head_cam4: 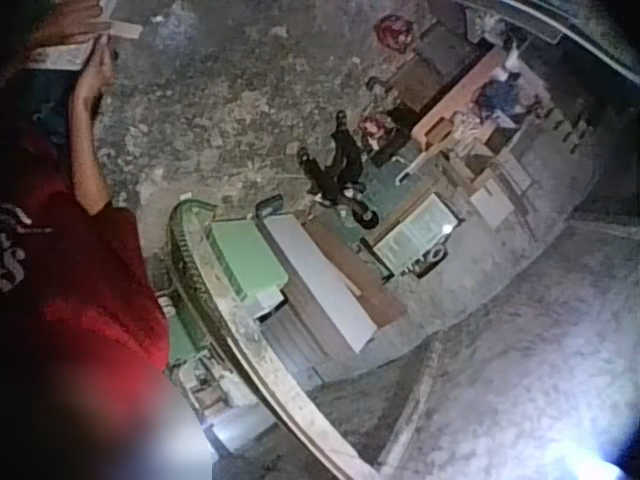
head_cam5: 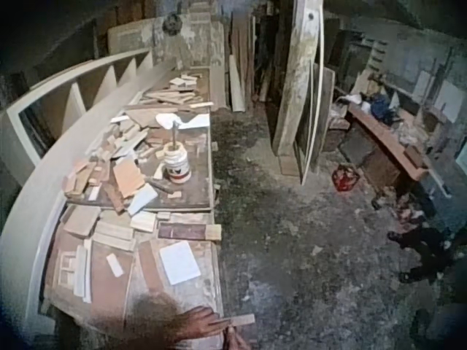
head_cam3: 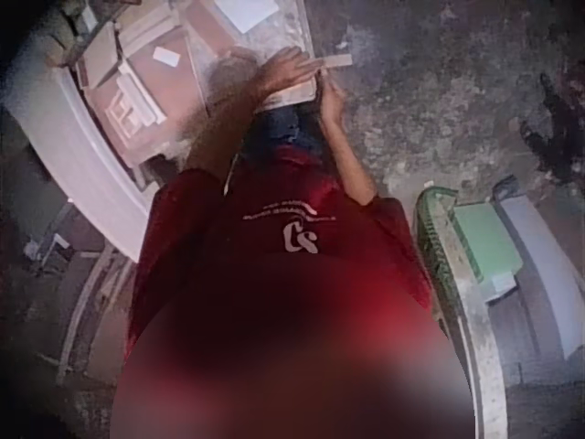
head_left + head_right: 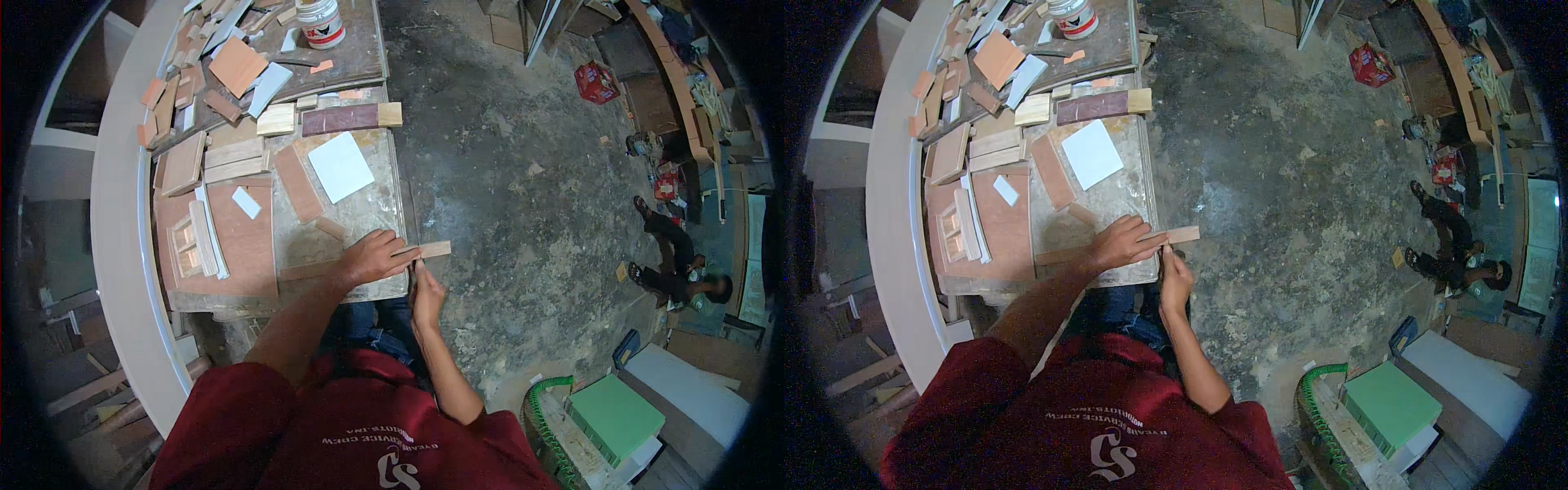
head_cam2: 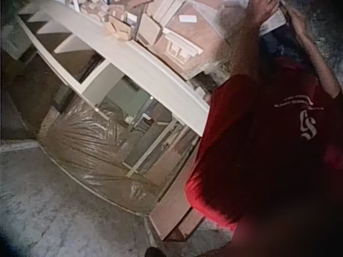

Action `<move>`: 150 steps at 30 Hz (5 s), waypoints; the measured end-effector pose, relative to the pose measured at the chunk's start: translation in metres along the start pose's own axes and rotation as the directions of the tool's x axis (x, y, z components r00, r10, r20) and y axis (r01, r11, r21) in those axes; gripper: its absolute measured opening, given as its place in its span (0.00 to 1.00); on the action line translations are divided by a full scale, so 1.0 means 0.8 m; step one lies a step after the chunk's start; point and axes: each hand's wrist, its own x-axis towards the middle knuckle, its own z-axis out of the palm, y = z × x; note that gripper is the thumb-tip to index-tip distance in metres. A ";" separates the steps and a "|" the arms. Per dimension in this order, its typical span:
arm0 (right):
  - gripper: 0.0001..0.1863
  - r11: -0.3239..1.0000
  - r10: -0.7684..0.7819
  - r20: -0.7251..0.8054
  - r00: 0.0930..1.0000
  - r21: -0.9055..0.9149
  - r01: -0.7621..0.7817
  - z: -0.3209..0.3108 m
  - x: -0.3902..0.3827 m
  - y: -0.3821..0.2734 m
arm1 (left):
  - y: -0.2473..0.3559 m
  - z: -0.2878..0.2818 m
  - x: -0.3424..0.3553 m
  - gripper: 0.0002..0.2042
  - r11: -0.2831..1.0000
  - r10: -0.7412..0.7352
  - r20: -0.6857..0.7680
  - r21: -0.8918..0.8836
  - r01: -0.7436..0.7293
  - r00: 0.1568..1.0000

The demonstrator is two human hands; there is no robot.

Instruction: Cutting a small piece of wood using a small saw.

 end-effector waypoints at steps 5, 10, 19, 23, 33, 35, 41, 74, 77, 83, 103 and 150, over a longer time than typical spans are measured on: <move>0.21 0.997 0.023 -0.033 0.999 -0.070 -0.025 -0.046 -0.039 0.073 | -0.004 -0.008 -0.006 0.22 0.999 0.004 0.024 0.054 -0.006 1.000; 0.20 0.993 -0.077 -0.019 0.997 -0.092 0.075 -0.009 -0.006 0.005 | -0.001 -0.005 0.005 0.21 0.999 0.045 -0.068 -0.008 -0.046 0.997; 0.17 0.995 0.093 -0.012 0.996 0.047 -0.093 -0.032 -0.031 0.021 | -0.004 -0.002 -0.002 0.22 1.000 0.009 -0.029 0.014 -0.009 1.000; 0.18 0.994 0.105 0.035 0.994 0.024 -0.106 -0.020 -0.022 0.000 | 0.000 0.001 -0.001 0.22 0.999 0.004 -0.050 -0.043 -0.007 0.999; 0.18 0.995 0.050 0.024 0.998 0.090 -0.052 -0.004 0.000 0.003 | -0.006 0.008 0.004 0.20 0.998 -0.023 -0.087 -0.060 0.018 0.996; 0.18 0.996 -0.001 0.030 1.000 0.091 -0.002 -0.008 -0.012 0.022 | -0.006 0.007 -0.006 0.19 0.998 -0.028 -0.072 -0.053 0.024 0.997; 0.16 0.998 0.067 -0.099 0.993 -0.011 -0.069 -0.023 -0.026 0.043 | -0.006 0.005 -0.005 0.17 0.999 -0.033 -0.063 -0.035 0.030 0.997; 0.20 0.955 -0.204 -0.087 0.975 -0.237 0.178 -0.024 -0.042 0.040 | -0.006 0.006 -0.014 0.14 0.999 -0.048 -0.054 -0.016 0.047 0.997; 0.21 0.953 -0.235 -0.012 0.972 -0.200 0.228 -0.008 0.008 0.010 | -0.004 0.011 0.003 0.14 1.000 -0.016 -0.061 -0.016 0.015 0.998; 0.18 0.926 -0.230 -0.049 0.972 -0.317 0.203 -0.042 -0.060 0.057 | -0.013 0.004 -0.009 0.16 0.997 -0.043 -0.070 -0.070 0.038 0.997; 0.14 0.183 -0.347 0.309 0.886 -0.904 0.387 -0.046 -0.059 0.027 | -0.007 0.001 -0.010 0.14 0.998 -0.061 -0.064 -0.037 0.059 0.996; 0.16 0.127 -0.266 0.287 0.920 -0.936 0.329 -0.048 -0.050 0.020 | -0.009 0.001 -0.008 0.14 0.998 -0.061 -0.003 0.013 0.061 0.998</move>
